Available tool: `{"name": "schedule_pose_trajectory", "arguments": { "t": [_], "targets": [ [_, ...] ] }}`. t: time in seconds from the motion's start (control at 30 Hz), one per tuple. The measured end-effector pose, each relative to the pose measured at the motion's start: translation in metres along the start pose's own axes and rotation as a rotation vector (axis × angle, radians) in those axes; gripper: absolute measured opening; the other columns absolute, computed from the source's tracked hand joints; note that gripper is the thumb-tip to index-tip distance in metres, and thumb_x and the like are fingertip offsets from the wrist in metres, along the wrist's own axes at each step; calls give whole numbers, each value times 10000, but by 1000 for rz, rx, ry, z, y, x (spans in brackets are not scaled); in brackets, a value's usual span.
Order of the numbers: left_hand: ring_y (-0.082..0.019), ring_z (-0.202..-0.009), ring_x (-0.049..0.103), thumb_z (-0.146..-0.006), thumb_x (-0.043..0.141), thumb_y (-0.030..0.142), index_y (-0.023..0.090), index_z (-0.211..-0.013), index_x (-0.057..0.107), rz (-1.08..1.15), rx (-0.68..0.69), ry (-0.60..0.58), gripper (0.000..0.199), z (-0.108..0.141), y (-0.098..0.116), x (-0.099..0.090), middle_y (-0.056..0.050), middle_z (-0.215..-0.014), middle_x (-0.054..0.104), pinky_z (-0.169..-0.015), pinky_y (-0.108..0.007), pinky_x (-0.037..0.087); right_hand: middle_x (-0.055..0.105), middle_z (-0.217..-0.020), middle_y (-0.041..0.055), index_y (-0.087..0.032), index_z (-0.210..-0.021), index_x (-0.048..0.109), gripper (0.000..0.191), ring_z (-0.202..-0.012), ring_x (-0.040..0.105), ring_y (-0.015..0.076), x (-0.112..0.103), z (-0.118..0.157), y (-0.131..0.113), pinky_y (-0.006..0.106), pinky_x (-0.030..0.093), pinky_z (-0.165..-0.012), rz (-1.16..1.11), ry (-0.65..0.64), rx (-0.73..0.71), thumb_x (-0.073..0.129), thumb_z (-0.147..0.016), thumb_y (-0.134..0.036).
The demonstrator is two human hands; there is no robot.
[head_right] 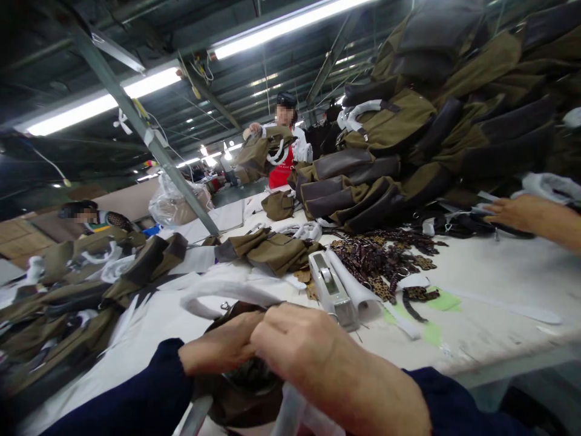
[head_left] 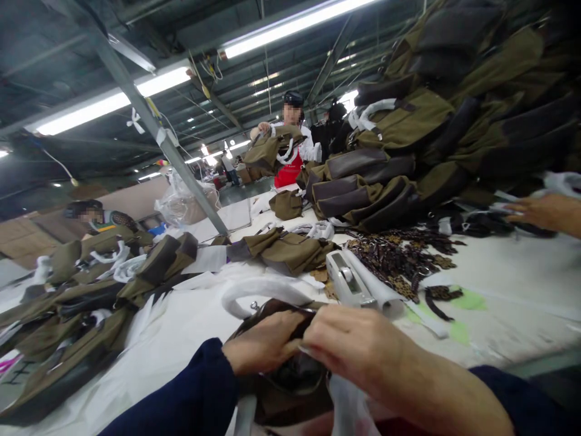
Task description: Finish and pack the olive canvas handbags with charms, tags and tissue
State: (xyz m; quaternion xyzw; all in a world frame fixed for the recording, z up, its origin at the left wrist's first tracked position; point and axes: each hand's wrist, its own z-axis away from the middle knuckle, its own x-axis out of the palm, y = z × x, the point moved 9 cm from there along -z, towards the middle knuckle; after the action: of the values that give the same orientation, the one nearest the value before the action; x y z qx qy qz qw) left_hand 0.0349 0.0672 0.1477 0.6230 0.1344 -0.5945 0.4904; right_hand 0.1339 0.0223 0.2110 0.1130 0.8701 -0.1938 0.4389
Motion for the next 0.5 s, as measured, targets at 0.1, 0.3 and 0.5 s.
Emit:
{"name": "schedule_pose_trajectory", "arguments": {
  "t": [0.1, 0.3, 0.5],
  "targets": [
    [-226, -1162, 563, -854, 527, 203, 176, -1215, 526, -67, -118, 88, 363, 27, -22, -5, -105, -1248, 615, -1006, -337, 434, 664, -921, 64, -151, -974, 609, 114, -780, 606, 193, 48, -21, -17, 309, 459, -675, 122, -177, -84, 505, -940, -118],
    [-342, -1144, 603, -721, 578, 110, 47, -1209, 551, -178, -322, -75, 492, 51, -66, 34, -243, -1226, 629, -999, -436, 451, 701, -856, 140, -41, -1008, 639, 192, -750, 659, 245, 128, -26, 27, 334, 443, -610, 262, -571, -63, 525, -854, -50],
    [-383, -1083, 615, -744, 625, 186, 88, -1100, 636, -105, -323, -78, 370, 35, -76, 53, -227, -1128, 675, -981, -511, 439, 706, -910, 109, -95, -1092, 590, 269, -796, 653, 221, 119, -12, 35, 315, 444, -693, 69, -506, -93, 519, -835, -65]
  ]
}}
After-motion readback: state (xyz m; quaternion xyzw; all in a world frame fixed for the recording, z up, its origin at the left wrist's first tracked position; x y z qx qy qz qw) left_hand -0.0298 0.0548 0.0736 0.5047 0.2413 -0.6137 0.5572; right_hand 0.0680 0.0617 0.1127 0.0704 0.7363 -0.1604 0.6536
